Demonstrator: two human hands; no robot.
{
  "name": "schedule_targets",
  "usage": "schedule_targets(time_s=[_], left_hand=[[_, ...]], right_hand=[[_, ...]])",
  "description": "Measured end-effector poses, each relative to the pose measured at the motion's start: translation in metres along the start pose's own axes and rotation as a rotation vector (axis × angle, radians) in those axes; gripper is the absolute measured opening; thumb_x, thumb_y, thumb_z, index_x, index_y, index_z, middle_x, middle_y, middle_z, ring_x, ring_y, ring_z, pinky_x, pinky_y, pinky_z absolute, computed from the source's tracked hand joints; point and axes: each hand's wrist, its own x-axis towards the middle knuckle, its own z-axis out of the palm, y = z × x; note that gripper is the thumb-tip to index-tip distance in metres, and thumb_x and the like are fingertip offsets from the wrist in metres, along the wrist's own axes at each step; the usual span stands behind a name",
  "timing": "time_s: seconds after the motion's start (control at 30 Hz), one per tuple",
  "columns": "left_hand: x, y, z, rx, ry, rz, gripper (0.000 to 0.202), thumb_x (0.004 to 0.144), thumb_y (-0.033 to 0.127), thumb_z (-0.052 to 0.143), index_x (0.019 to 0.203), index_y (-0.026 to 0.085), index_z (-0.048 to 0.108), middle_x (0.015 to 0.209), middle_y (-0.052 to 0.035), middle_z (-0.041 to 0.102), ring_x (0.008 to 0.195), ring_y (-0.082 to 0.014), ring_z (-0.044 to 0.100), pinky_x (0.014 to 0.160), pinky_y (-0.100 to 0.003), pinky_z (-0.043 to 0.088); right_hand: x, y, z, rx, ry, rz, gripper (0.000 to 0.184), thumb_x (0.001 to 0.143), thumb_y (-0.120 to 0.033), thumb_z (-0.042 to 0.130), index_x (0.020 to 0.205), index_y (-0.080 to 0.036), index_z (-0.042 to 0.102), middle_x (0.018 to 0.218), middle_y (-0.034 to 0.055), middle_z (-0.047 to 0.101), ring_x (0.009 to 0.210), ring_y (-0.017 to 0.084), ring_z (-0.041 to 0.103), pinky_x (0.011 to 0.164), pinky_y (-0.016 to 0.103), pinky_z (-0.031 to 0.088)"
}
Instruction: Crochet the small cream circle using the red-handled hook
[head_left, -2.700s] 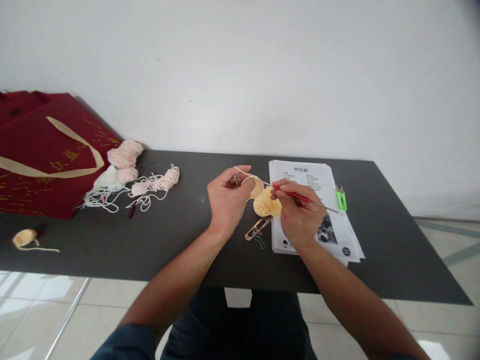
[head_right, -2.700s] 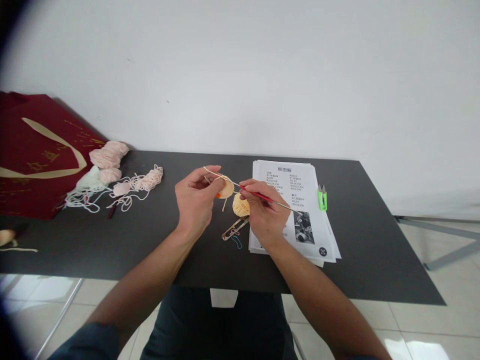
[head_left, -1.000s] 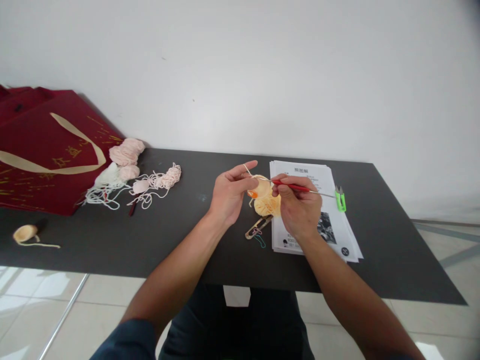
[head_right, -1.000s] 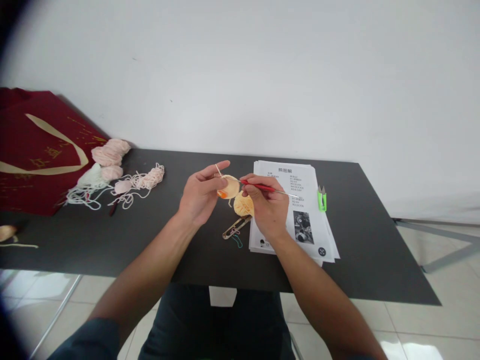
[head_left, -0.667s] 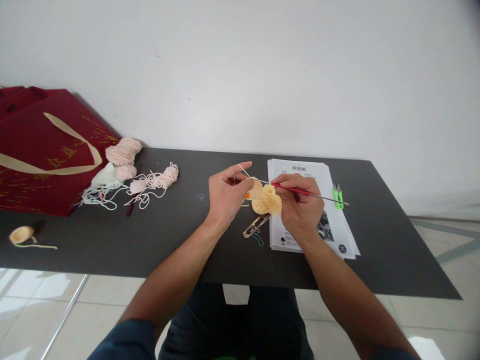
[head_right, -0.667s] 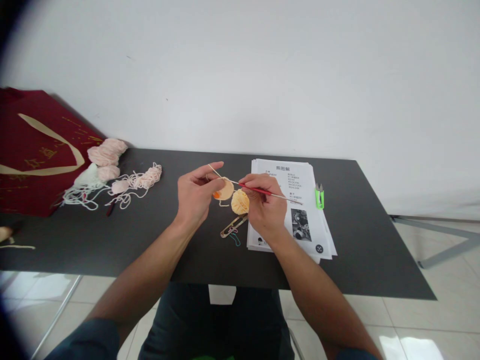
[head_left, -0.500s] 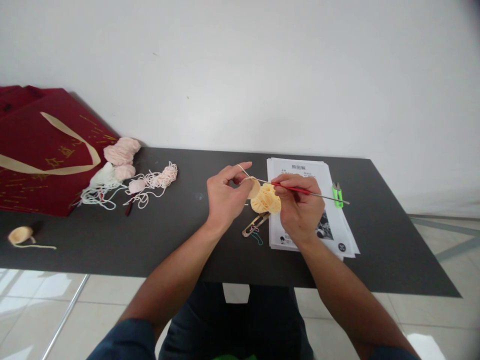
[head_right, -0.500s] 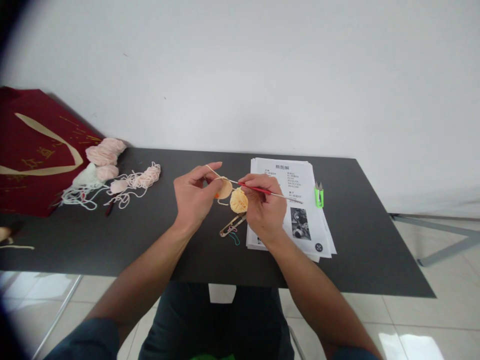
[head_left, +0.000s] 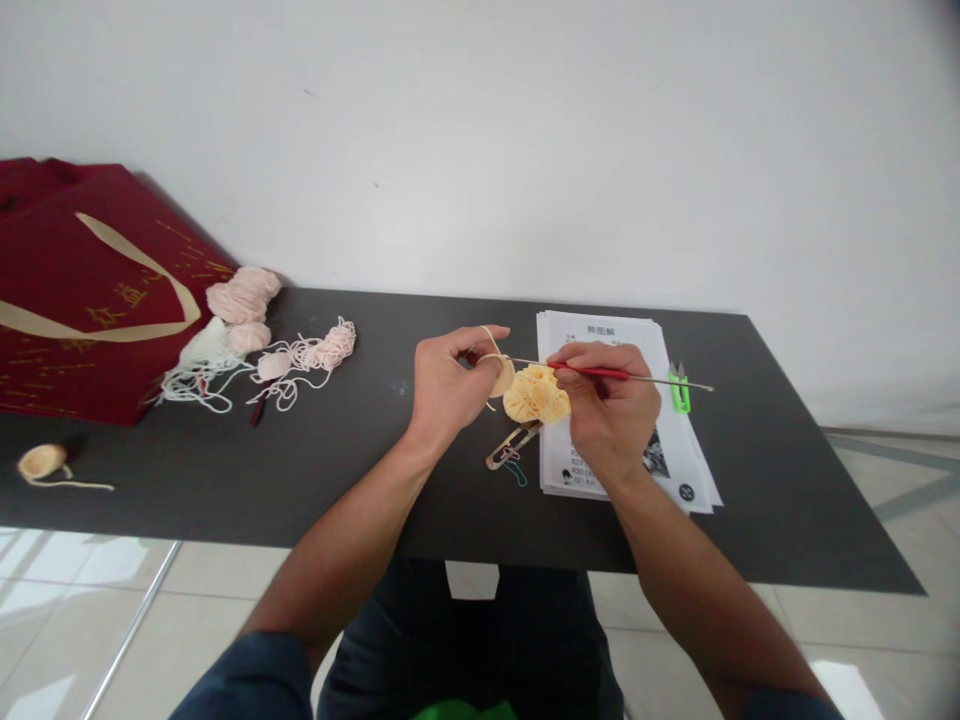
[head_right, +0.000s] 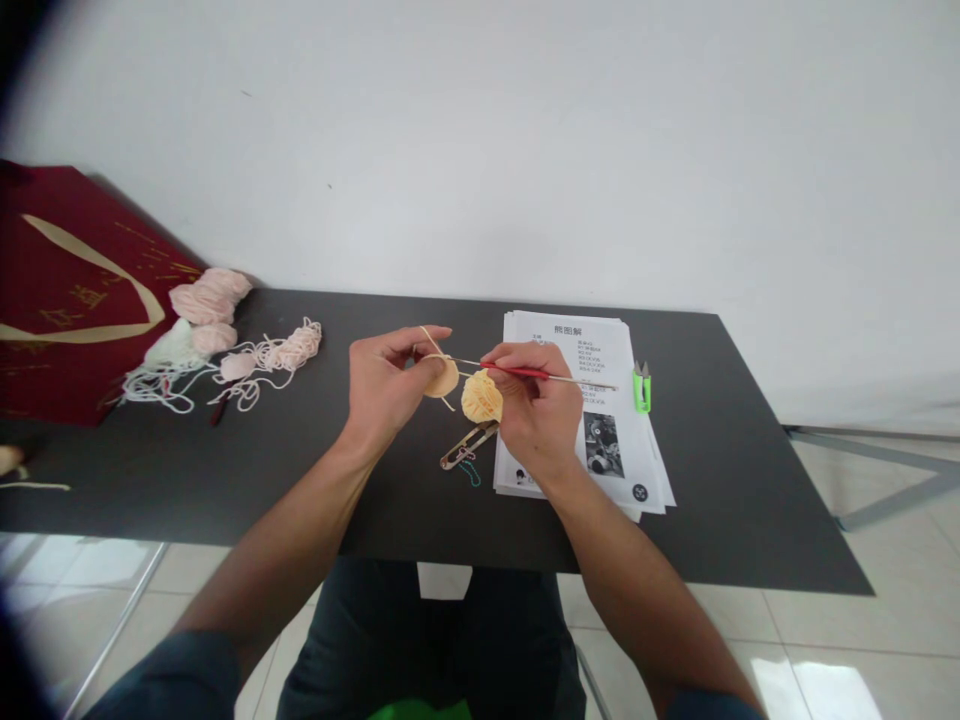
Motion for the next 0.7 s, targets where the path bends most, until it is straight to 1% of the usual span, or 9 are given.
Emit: schedule_targets(time_s=[0.1,0.17,0.23,0.33,0.43,0.5,0.6,0.7], left_hand=[[0.001,-0.001,0.000,-0.020,-0.009,-0.008,0.031,0.070,0.009,0.066,0.092,0.021,0.084,0.072,0.0005,0.070,0.066,-0.0135,0.058,0.066,-0.027,0.047],[0.001,-0.002,0.003,-0.063,-0.020,-0.044,0.026,0.072,0.011,0.068,0.091,0.021,0.084,0.075,-0.0008,0.072,0.065,-0.0133,0.058,0.063,-0.027,0.046],[0.000,-0.003,0.006,-0.141,-0.036,-0.093,0.020,0.072,0.013,0.071,0.087,0.020,0.083,0.073,-0.0010,0.072,0.062,-0.0122,0.056,0.059,-0.026,0.044],[-0.002,-0.003,0.012,-0.295,-0.075,-0.160,0.012,0.072,0.016,0.076,0.082,0.020,0.081,0.069,0.0006,0.069,0.060,-0.0103,0.056,0.057,-0.024,0.043],[-0.004,0.000,0.016,-0.412,-0.096,-0.237,0.014,0.068,0.017,0.080,0.082,0.019,0.080,0.071,0.0004,0.070,0.061,-0.0102,0.058,0.059,-0.023,0.045],[-0.005,0.002,0.016,-0.440,-0.078,-0.259,0.018,0.066,0.017,0.081,0.084,0.019,0.081,0.073,0.0000,0.071,0.062,-0.0103,0.059,0.059,-0.023,0.046],[-0.004,0.003,0.016,-0.435,-0.049,-0.227,0.027,0.066,0.014,0.079,0.092,0.020,0.082,0.076,0.0001,0.071,0.063,-0.0099,0.058,0.059,-0.023,0.046],[-0.003,0.000,0.014,-0.442,-0.059,-0.207,0.031,0.067,0.013,0.078,0.097,0.022,0.083,0.075,0.0008,0.069,0.062,-0.0091,0.056,0.058,-0.023,0.044]], right_hand=[[0.004,0.004,-0.002,0.080,-0.012,0.069,0.018,0.083,-0.019,0.082,0.090,-0.025,0.067,0.089,-0.0007,0.078,0.076,0.014,0.071,0.068,0.029,0.057],[0.007,0.009,-0.002,0.198,-0.021,0.157,0.018,0.083,-0.021,0.082,0.089,-0.025,0.066,0.089,-0.0016,0.078,0.067,0.011,0.066,0.064,0.026,0.055],[0.009,0.015,-0.001,0.331,-0.020,0.263,0.019,0.083,-0.024,0.083,0.087,-0.025,0.065,0.088,-0.0024,0.078,0.063,0.009,0.063,0.061,0.024,0.056],[0.008,0.021,0.003,0.446,0.006,0.424,0.021,0.081,-0.028,0.086,0.086,-0.025,0.065,0.089,-0.0023,0.079,0.065,0.009,0.066,0.061,0.022,0.059],[0.004,0.024,0.007,0.479,0.021,0.524,0.020,0.083,-0.030,0.085,0.089,-0.025,0.067,0.090,-0.0027,0.080,0.067,0.007,0.069,0.063,0.020,0.061],[0.002,0.024,0.009,0.481,0.019,0.542,0.018,0.085,-0.029,0.083,0.091,-0.025,0.067,0.092,-0.0034,0.080,0.068,0.007,0.070,0.065,0.018,0.062],[0.000,0.024,0.009,0.457,0.001,0.525,0.016,0.087,-0.030,0.081,0.093,-0.027,0.066,0.095,-0.0045,0.080,0.070,0.007,0.071,0.067,0.019,0.064],[0.000,0.024,0.008,0.420,-0.032,0.494,0.016,0.088,-0.032,0.080,0.097,-0.029,0.067,0.096,-0.0051,0.081,0.072,0.008,0.072,0.069,0.021,0.065]])
